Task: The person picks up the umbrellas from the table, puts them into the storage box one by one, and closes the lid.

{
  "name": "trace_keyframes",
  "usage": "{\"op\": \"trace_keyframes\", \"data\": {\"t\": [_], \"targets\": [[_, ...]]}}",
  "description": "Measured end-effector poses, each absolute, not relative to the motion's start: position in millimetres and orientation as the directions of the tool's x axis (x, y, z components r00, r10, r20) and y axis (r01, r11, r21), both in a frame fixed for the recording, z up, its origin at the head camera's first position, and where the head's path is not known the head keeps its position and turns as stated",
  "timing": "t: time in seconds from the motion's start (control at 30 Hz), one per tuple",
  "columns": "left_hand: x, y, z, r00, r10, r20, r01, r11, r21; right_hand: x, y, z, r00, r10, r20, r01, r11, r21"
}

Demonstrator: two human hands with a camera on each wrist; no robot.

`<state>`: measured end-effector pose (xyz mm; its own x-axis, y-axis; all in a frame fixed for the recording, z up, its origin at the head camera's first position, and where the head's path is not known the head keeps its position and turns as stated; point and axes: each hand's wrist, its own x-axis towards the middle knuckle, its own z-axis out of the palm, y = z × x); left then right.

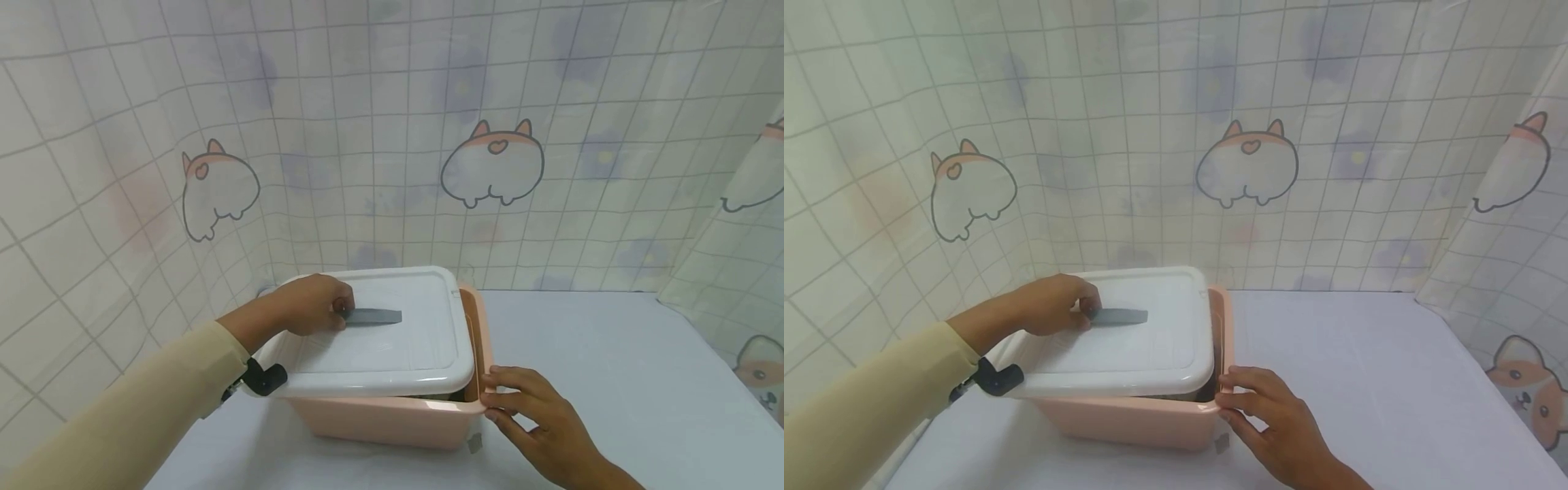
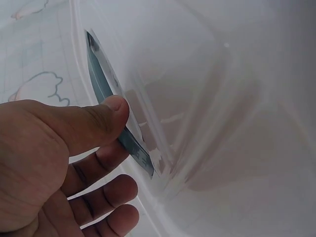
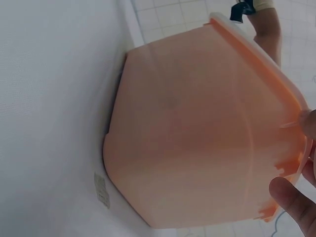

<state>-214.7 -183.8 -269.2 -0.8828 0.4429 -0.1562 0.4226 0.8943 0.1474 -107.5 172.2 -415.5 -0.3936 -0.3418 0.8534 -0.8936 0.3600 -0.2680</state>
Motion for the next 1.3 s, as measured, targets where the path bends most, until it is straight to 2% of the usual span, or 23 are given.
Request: {"op": "trace_keyframes", "data": {"t": [0.2, 0.4, 0.5, 0.8, 1.03, 1.17, 1.3], "targets": [[-212.8, -181.2, -268.6, -0.868, 0.47, -0.159, 0.451, 0.881, 0.141, -107.7, 174.5, -419.3, -0.412, -0.358, 0.838, -0.896, 0.328, -0.3], [-212.0, -180.2, -268.9, -0.862, 0.483, -0.153, 0.468, 0.875, 0.126, -101.3, 175.6, -416.9, -0.53, -0.373, 0.762, -0.837, 0.371, -0.402], [-211.4, -178.7, -267.9, -0.857, 0.492, -0.153, 0.477, 0.87, 0.122, -98.4, 175.5, -413.6, -0.568, -0.368, 0.736, -0.81, 0.411, -0.419], [-212.7, -173.7, -270.4, -0.855, 0.498, -0.148, 0.481, 0.866, 0.135, -99.1, 174.6, -411.8, -0.512, -0.36, 0.78, -0.831, 0.436, -0.345], [-212.1, -166.3, -270.2, -0.862, 0.481, -0.161, 0.463, 0.875, 0.138, -94.1, 173.5, -407.4, -0.544, -0.367, 0.754, -0.812, 0.455, -0.364], [-211.6, -164.0, -269.6, -0.858, 0.489, -0.157, 0.475, 0.872, 0.121, -95.7, 172.7, -408.1, -0.503, -0.368, 0.782, -0.836, 0.437, -0.332], [-211.5, -161.8, -269.6, -0.851, 0.501, -0.155, 0.486, 0.865, 0.128, -96.8, 172.3, -408.8, -0.488, -0.369, 0.791, -0.839, 0.449, -0.308]]}}
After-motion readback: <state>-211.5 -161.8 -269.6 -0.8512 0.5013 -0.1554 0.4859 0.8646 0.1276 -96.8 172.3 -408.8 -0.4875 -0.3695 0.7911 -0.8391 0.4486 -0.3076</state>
